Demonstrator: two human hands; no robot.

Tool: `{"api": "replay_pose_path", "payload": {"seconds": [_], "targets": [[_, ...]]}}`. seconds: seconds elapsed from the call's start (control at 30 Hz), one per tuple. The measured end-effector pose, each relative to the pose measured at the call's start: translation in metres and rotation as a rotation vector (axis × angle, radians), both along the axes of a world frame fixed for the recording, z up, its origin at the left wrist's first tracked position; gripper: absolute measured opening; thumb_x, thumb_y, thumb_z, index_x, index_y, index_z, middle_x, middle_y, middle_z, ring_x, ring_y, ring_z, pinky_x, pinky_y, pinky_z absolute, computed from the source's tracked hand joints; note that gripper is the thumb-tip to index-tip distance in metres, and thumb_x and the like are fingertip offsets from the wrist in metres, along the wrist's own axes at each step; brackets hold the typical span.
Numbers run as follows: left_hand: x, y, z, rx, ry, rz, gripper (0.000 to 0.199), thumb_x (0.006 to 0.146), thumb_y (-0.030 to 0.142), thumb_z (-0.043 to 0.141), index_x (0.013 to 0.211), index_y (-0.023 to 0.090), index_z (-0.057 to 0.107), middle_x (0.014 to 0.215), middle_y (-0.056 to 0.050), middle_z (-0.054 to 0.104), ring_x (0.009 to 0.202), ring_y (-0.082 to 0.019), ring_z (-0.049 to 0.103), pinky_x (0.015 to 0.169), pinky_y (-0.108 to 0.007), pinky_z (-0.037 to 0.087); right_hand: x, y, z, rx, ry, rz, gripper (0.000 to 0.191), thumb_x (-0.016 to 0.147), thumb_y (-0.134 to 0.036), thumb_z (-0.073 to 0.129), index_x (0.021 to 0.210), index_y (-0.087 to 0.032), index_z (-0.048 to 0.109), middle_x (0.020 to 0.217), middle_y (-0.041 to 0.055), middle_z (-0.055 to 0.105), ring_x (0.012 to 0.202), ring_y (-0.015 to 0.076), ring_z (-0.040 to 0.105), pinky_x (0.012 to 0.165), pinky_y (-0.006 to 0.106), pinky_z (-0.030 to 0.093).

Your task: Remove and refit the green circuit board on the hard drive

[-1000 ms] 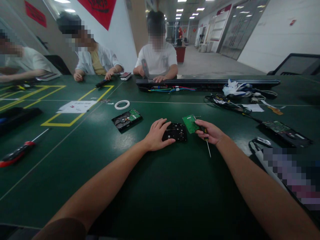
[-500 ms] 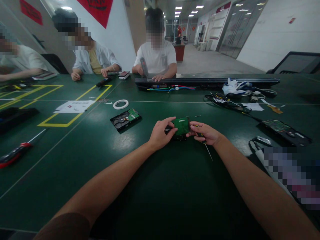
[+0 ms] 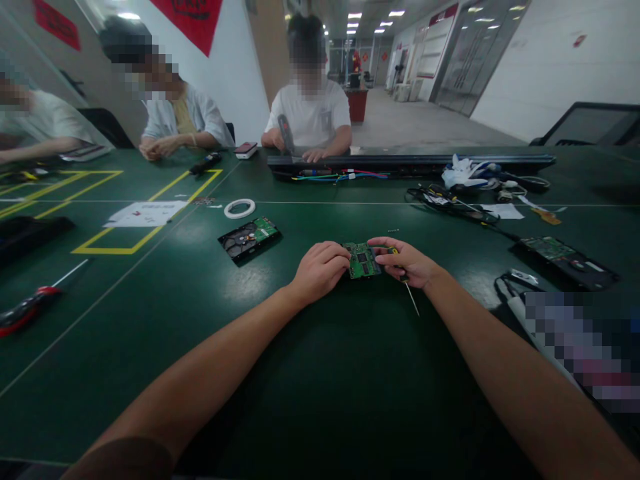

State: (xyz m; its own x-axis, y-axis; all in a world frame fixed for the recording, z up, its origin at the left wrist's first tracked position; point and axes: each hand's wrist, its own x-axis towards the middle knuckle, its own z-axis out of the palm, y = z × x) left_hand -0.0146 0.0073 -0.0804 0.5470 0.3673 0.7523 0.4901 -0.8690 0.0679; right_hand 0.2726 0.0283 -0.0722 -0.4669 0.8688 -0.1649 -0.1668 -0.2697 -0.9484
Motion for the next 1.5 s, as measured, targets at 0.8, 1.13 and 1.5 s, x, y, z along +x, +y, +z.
{"api": "replay_pose_path", "payload": {"seconds": [0.8,1.13,1.5], "targets": [[0.002,-0.003,-0.001,-0.131,-0.150,0.098,0.016,0.109,0.027,0.055,0.111,0.022,0.070,0.108,-0.009,0.076,0.102,-0.023,0.070,0.092,-0.042,0.058,-0.008,-0.004,0.004,0.051,-0.093,0.040,0.052,0.071,-0.021,0.093,0.120,-0.022,0.075,0.116,0.0113,0.076,0.070,0.0099,0.062,0.040,0.018,0.025],[-0.003,0.002,-0.002,-0.177,-0.150,0.152,0.018,0.108,0.032,0.060,0.118,0.020,0.068,0.110,-0.009,0.074,0.104,-0.024,0.069,0.094,-0.042,0.059,-0.016,-0.003,-0.003,0.085,-0.208,0.005,0.033,0.085,-0.046,0.087,0.098,-0.022,0.067,0.062,-0.0052,0.054,0.048,0.0058,0.038,0.041,0.021,0.020],[-0.033,0.019,-0.009,-0.435,0.024,0.150,0.052,0.105,0.049,0.057,0.147,0.019,0.055,0.145,-0.018,0.061,0.137,-0.034,0.057,0.115,-0.055,0.050,-0.016,-0.001,-0.005,0.067,-0.239,-0.021,0.040,0.083,-0.038,0.088,0.110,-0.026,0.061,0.063,-0.0059,0.053,0.048,0.0070,0.036,0.042,0.022,0.019]]}}
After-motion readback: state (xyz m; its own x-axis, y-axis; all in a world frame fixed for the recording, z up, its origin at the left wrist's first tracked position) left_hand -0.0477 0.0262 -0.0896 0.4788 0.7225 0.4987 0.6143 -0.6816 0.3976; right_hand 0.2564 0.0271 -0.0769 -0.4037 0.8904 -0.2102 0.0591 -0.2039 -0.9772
